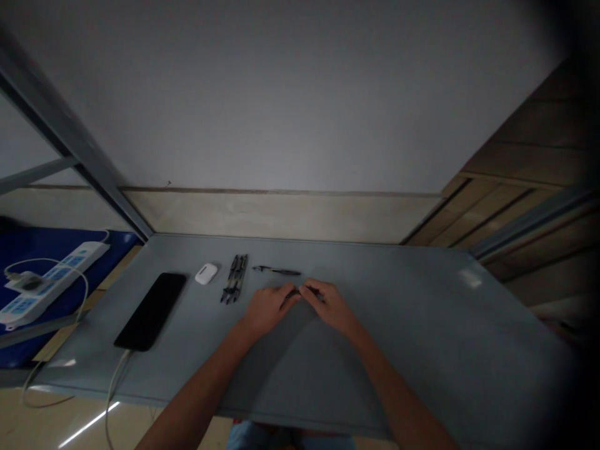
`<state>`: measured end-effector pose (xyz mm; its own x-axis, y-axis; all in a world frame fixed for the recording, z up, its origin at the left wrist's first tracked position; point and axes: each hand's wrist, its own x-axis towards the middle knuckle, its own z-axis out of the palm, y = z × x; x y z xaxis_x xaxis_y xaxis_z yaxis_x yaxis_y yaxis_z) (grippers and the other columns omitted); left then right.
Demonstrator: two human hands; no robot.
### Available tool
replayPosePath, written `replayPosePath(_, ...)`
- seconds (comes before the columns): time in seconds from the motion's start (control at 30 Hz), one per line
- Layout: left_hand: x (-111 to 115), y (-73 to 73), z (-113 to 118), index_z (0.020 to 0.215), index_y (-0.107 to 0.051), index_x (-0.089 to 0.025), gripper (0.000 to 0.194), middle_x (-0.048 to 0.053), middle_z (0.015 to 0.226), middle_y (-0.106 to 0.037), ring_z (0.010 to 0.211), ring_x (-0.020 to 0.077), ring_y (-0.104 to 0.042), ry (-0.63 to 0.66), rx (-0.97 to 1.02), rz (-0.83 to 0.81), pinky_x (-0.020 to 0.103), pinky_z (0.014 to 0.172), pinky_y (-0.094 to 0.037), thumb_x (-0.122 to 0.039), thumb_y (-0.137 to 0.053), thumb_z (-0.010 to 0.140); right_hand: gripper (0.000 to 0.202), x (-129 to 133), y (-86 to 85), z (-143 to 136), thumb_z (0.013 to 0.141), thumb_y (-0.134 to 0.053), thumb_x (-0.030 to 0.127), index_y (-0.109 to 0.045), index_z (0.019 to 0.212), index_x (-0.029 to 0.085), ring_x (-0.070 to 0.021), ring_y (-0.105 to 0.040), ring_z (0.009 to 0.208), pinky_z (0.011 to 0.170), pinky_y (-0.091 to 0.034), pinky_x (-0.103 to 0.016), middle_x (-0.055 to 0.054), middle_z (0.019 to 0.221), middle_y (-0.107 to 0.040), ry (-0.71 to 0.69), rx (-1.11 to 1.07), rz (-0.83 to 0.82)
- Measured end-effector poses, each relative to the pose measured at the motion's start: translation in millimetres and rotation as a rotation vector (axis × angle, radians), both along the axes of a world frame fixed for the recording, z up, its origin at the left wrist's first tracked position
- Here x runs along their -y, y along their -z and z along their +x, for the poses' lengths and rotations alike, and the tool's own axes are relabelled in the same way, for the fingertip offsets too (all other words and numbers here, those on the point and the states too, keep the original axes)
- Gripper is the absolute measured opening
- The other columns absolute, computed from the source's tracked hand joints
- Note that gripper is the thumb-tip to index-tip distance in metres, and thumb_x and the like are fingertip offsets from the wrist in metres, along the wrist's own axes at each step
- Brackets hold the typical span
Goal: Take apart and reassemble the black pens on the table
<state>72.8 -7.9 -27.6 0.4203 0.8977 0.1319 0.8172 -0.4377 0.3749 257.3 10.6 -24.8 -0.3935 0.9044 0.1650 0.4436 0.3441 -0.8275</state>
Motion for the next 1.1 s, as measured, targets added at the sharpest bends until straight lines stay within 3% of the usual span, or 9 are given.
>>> replayPosePath(0.3, 1.6, -3.0, 0.9, 0.104, -0.059, -0.022, 0.04, 0.004, 0.086, -0.069, 0.076, 0.0192, -0.066, 0.046, -0.01, 0.023, 0.025, 0.065, -0.046, -0.05, -0.031, 0.097, 0.049, -2.8, 8.1, -1.4, 0.09, -0.042, 0.045, -0.035, 0.049, 0.02, -0.01, -0.027, 0.048, 0.048, -0.02, -0.025, 0.004, 0.052, -0.026, 0.072, -0.031, -0.103)
replayPosePath(0.4, 1.5, -4.2, -0.2, 0.108, -0.059, -0.023, 0.039, 0.004, 0.089, -0.069, 0.078, 0.0184, -0.066, 0.055, 0.024, 0.008, 0.025, 0.067, -0.046, -0.05, -0.032, 0.097, 0.047, -1.9, 5.9, -3.2, 0.09, -0.044, 0.045, -0.038, 0.051, 0.02, -0.0103, -0.03, 0.048, 0.048, -0.022, -0.024, 0.004, 0.051, -0.029, 0.064, -0.051, -0.108)
replayPosePath(0.53, -0.5, -1.9, -1.1, 0.099, -0.061, -0.02, 0.044, 0.004, 0.083, -0.068, 0.075, 0.0173, -0.066, 0.034, 0.065, -0.018, 0.025, 0.066, -0.045, -0.044, -0.024, 0.1, 0.032, 0.8, 1.2, -5.2, 0.089, -0.049, 0.042, -0.05, 0.065, 0.019, -0.0117, -0.041, 0.056, 0.051, -0.03, -0.022, 0.003, 0.06, -0.042, 0.043, -0.101, -0.062)
replayPosePath(0.67, -1.2, 0.2, -1.0, 0.093, -0.061, -0.019, 0.047, 0.004, 0.077, -0.068, 0.071, 0.0178, -0.066, 0.024, 0.052, -0.022, 0.026, 0.065, -0.045, -0.043, -0.021, 0.1, 0.034, 1.9, 1.6, -5.2, 0.09, -0.047, 0.039, -0.045, 0.063, 0.019, -0.0115, -0.041, 0.056, 0.051, -0.029, -0.022, 0.004, 0.058, -0.039, 0.048, -0.052, -0.015)
replayPosePath(0.87, 4.1, -0.6, 2.0, 0.116, -0.056, -0.024, 0.038, 0.004, 0.088, -0.07, 0.077, 0.0203, -0.067, 0.062, 0.079, -0.006, 0.027, 0.066, -0.047, -0.05, -0.036, 0.096, 0.043, -0.7, 6.3, -5.0, 0.091, -0.043, 0.045, -0.043, 0.056, 0.019, -0.0114, -0.036, 0.052, 0.049, -0.026, -0.024, 0.004, 0.053, -0.035, 0.063, -0.037, -0.02)
replayPosePath(1.0, 5.0, 2.9, 5.3, 0.112, -0.053, -0.022, 0.033, 0.005, 0.092, -0.069, 0.078, 0.0195, -0.067, 0.022, 0.226, -0.026, 0.029, 0.069, -0.048, -0.041, -0.03, 0.099, 0.046, 0.3, 6.3, -6.7, 0.09, -0.045, 0.048, -0.044, 0.056, 0.019, -0.0111, -0.036, 0.051, 0.05, -0.026, -0.024, 0.004, 0.053, -0.035, 0.102, -0.134, -0.07)
replayPosePath(1.1, 0.8, 2.8, 3.5, 0.114, -0.042, -0.018, 0.03, 0.008, 0.095, -0.068, 0.079, 0.0179, -0.066, -0.118, 0.512, -0.05, 0.031, 0.072, -0.049, -0.039, -0.027, 0.1, 0.042, 2.7, 6.5, -9.5, 0.089, -0.047, 0.051, -0.049, 0.062, 0.019, -0.011, -0.04, 0.051, 0.049, -0.028, -0.024, 0.003, 0.056, -0.04, 0.072, -0.243, -0.149)
